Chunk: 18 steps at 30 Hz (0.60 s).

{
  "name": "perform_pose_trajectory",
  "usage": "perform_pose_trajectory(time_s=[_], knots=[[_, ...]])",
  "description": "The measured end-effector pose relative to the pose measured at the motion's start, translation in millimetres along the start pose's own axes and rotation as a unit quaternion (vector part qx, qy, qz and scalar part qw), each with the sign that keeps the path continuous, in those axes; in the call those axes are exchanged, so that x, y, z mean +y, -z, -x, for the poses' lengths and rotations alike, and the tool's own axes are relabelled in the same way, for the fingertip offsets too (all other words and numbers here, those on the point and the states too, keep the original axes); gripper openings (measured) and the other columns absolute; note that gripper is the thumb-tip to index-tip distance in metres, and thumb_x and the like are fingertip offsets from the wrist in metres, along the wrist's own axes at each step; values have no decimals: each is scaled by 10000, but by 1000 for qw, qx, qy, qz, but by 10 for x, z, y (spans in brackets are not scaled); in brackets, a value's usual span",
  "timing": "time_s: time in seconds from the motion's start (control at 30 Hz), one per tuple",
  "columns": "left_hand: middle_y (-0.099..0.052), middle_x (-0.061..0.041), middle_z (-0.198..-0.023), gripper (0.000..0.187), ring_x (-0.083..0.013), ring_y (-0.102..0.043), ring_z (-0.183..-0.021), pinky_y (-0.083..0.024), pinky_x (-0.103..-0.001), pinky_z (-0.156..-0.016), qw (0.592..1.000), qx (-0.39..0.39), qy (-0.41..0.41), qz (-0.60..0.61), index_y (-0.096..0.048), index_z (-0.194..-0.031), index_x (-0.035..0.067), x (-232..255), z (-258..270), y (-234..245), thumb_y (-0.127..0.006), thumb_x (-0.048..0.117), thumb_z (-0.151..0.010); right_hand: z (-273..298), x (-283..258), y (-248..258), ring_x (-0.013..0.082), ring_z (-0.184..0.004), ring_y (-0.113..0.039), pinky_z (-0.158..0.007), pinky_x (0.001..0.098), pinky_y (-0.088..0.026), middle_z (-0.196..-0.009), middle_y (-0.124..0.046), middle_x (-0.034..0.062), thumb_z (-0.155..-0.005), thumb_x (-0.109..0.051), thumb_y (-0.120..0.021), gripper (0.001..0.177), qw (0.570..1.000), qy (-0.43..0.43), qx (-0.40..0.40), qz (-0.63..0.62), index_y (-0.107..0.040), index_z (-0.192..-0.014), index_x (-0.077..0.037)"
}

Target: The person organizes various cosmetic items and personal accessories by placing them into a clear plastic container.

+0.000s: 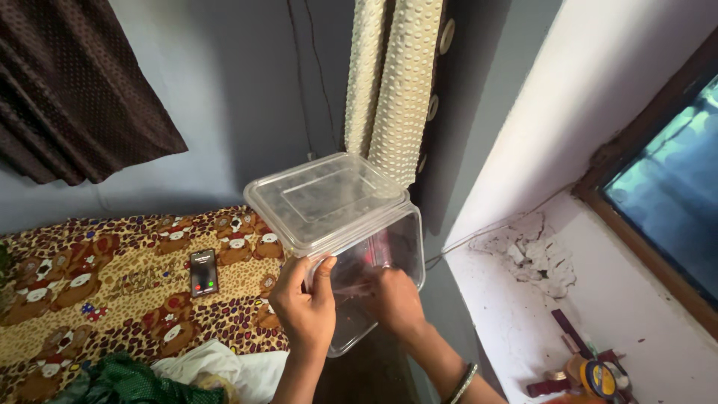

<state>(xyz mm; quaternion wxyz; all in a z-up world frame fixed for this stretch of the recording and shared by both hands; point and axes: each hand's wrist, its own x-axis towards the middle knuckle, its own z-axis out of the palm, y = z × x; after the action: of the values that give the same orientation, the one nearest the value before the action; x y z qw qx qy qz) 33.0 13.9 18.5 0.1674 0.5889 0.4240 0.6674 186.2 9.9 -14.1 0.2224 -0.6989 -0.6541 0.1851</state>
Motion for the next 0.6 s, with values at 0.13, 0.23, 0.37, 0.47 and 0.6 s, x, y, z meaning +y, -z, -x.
perform_pose_trajectory(time_s=[0.13,0.23,0.37,0.47,0.6], knots=[[-718,-114,-831,153,-223,-667,-694,-488,-337,-633,999,-7,43,-13,-710,-955,-24,-12,21,-25,-782,93,-887,-34,-60,26,349,-828,-730,-752,450,-571,-930,-740,158,-779,-105,-753,284,976,3,191,-105,-718,-1060,-80],[-726,-118,-885,157,-233,-697,-768,-518,-341,-705,1000,-3,11,19,-695,-986,-23,27,84,-102,-766,95,-910,-70,-158,84,389,-806,-689,-692,473,-548,-943,-712,171,-794,-63,-702,269,960,56,249,-113,-713,-1063,-62],[-704,-127,-848,156,-270,-679,-768,-503,-360,-708,1000,-21,-20,-12,-695,-954,-21,37,88,-149,-778,100,-902,74,-158,-149,395,-815,-681,-709,488,-546,-898,-692,170,-763,-69,-717,259,987,130,75,-59,-722,-1022,-74],[-698,-121,-831,167,-273,-669,-734,-509,-362,-699,1000,-11,3,-10,-679,-930,-29,0,54,-115,-784,98,-899,104,-67,-212,357,-843,-699,-731,476,-555,-912,-722,113,-773,-73,-705,187,988,145,44,-8,-755,-947,-119],[-709,-111,-856,141,-262,-682,-732,-499,-358,-649,999,-15,17,-22,-705,-947,-15,46,86,5,-776,95,-893,44,94,42,315,-899,-678,-756,440,-559,-931,-732,75,-751,-23,-663,226,954,131,259,76,-767,-910,-145]])
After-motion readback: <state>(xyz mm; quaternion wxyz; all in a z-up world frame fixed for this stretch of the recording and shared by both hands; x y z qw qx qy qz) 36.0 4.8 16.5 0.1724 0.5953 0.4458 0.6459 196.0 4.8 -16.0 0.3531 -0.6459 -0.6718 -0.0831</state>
